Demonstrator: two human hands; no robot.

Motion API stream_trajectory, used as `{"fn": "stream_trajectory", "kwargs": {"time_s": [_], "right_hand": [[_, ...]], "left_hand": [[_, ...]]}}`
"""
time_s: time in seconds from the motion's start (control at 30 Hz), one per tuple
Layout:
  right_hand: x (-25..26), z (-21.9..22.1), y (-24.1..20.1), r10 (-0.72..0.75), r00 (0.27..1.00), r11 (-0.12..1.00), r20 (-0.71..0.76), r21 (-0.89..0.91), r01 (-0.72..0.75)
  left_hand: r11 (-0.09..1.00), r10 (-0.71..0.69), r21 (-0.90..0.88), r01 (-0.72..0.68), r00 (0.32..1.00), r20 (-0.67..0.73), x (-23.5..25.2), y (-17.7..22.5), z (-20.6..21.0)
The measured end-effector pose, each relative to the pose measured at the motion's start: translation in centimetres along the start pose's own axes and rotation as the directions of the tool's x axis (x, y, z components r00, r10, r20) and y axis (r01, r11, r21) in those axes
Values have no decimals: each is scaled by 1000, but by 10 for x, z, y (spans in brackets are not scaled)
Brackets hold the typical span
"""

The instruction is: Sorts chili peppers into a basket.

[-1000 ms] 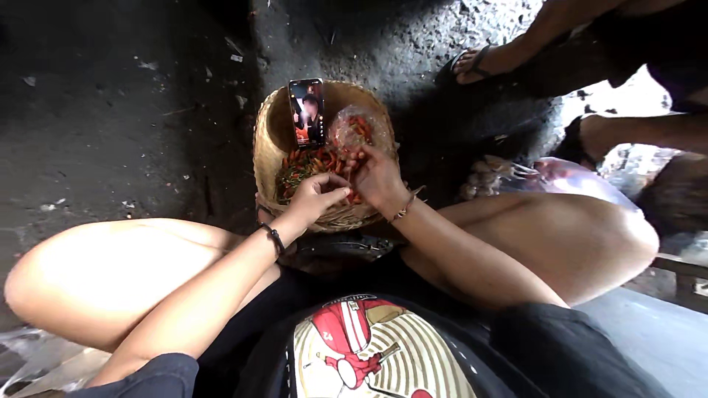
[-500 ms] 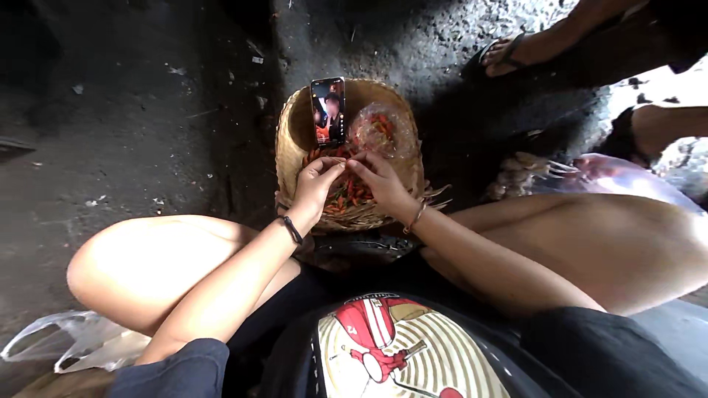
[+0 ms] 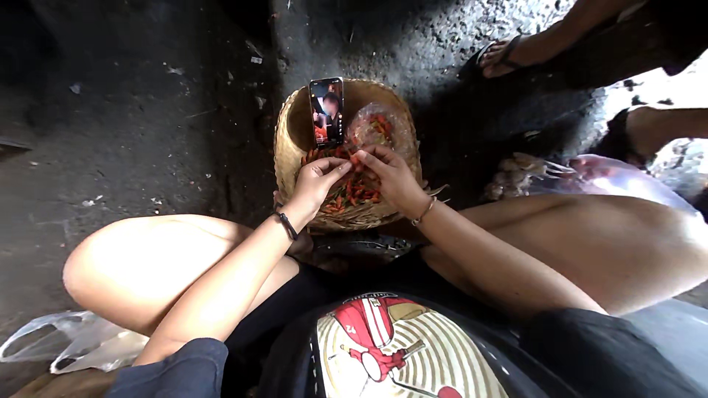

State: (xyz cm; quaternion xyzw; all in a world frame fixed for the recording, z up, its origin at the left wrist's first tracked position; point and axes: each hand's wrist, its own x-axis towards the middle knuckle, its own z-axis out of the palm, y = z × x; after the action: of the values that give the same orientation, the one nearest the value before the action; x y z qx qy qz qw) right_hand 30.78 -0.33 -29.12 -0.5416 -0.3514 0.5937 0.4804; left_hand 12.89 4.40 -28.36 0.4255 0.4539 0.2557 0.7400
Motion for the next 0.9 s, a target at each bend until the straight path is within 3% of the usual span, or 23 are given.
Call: {"fn": "stream_trajectory", "kwargs": {"time_s": [0.1, 0.2, 0.3, 0.37, 0.43, 0.5, 0.57, 0.6, 0.67, 0.73, 0.8, 0.9], "right_hand": [[-1, 2, -4, 128, 991, 971, 27, 198, -131], [-4, 6, -7, 298, 952, 864, 71, 405, -300], [-1, 5, -1, 318, 946, 796, 65, 523, -303], [1, 2, 4, 324, 946, 810, 8, 515, -282], [5, -3, 9, 347, 934, 866, -83, 411, -285], [9, -8, 15, 359, 928, 915, -100, 234, -329], [14, -10, 23, 334, 938, 940, -93, -45, -339], [16, -11, 28, 305, 948, 924, -87, -217, -317], [19, -12, 34, 254, 966, 793, -40, -563, -232], [21, -11, 41, 265, 964, 572, 15, -808, -145], [21, -7, 48, 315, 949, 409, 18, -905, -119], [22, -4, 56, 364, 931, 285, 2, -952, -109]], "left_hand": [[998, 39, -40, -38, 999, 35, 0, -3, -1], [996, 64, -70, -58, 994, 83, 0, -2, -1], [994, 70, -89, -57, 986, 148, -2, 1, 1], [995, 82, 38, -89, 985, 154, 0, 1, 0], [882, 130, 434, -184, 980, 153, 6, -2, -10], [588, 68, 789, -175, 983, 168, 10, -3, -18], [356, -52, 928, -110, 989, 137, 11, -7, -21], [299, -82, 951, -82, 990, 111, 11, -10, -21], [281, -99, 958, -53, 992, 84, 10, -11, -19], [298, -104, 953, -51, 991, 86, 10, -8, -15], [303, -106, 951, -58, 990, 94, 11, -7, -13], [316, -128, 948, -42, 988, 87, 12, -7, -13]]}}
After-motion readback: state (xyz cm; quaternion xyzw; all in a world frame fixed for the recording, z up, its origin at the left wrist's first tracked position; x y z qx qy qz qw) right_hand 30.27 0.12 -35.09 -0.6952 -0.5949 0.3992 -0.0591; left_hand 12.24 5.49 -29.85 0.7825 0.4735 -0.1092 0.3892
